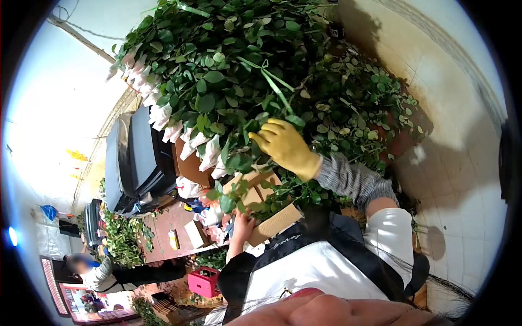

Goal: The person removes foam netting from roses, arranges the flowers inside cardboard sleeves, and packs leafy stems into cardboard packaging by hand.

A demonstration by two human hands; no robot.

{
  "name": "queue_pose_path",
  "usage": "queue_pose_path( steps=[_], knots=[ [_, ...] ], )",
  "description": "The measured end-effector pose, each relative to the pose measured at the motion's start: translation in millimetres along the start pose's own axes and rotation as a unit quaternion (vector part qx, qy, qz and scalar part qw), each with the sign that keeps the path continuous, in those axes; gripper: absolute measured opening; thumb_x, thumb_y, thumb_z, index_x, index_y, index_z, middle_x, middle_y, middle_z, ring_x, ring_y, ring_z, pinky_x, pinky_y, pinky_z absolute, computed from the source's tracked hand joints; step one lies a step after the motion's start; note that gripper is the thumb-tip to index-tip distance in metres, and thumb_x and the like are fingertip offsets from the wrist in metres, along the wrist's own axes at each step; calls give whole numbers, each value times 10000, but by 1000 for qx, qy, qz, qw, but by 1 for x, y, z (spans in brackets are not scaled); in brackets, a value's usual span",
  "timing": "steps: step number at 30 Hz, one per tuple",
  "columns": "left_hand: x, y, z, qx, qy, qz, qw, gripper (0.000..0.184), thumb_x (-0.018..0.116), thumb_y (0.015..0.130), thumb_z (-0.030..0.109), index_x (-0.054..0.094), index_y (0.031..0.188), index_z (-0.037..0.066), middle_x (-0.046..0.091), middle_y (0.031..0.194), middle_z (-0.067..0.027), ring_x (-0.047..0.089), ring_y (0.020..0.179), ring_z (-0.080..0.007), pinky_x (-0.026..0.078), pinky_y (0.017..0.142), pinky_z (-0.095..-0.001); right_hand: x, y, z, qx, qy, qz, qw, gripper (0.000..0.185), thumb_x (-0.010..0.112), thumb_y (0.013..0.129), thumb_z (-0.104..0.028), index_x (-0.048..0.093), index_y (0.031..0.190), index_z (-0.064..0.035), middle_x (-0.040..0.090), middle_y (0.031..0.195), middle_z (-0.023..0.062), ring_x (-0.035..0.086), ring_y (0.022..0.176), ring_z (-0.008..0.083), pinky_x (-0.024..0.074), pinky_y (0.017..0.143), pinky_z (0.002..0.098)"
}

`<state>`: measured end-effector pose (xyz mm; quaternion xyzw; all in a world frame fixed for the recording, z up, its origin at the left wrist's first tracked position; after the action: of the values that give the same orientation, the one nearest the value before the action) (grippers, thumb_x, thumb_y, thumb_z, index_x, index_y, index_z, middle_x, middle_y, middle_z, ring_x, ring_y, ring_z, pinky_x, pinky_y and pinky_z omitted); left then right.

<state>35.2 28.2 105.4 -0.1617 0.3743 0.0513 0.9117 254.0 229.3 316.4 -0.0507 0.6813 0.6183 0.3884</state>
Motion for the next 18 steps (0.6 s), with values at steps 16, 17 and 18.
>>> queue_pose_path(
  steps=[16,17,18],
  knots=[
    [-7,-5,32,100,-3,34,994,525,651,805,-36,626,1307,114,546,1165,-160,601,1079,-349,508,919,-385,188,-134,132,39,-121,-287,949,500,531,907,-98,530,1400,-187,663,1140,61,634,1018,277,436,1005,425],
    [-9,-3,32,101,-3,35,994,525,651,805,-36,626,1307,114,546,1165,-160,601,1079,-349,508,919,-385,199,-135,125,37,-168,-358,918,452,548,896,-105,584,1341,-173,681,1043,55,646,971,279,472,926,420],
    [-7,-3,31,98,7,37,994,527,648,807,-42,624,1310,115,543,1168,-159,602,1083,-347,511,918,-382,200,-137,122,39,-178,-375,909,330,582,872,-107,684,1180,-169,670,883,37,659,929,257,472,811,401]
  ],
)
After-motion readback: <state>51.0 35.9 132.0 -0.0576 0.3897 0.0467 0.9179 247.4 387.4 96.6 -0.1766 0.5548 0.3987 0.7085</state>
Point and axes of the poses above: each hand's wrist, its own y-axis towards the middle knuckle, its own x-axis out of the palm, z = x × y, the point moved 6 cm from there along y, towards the middle knuckle
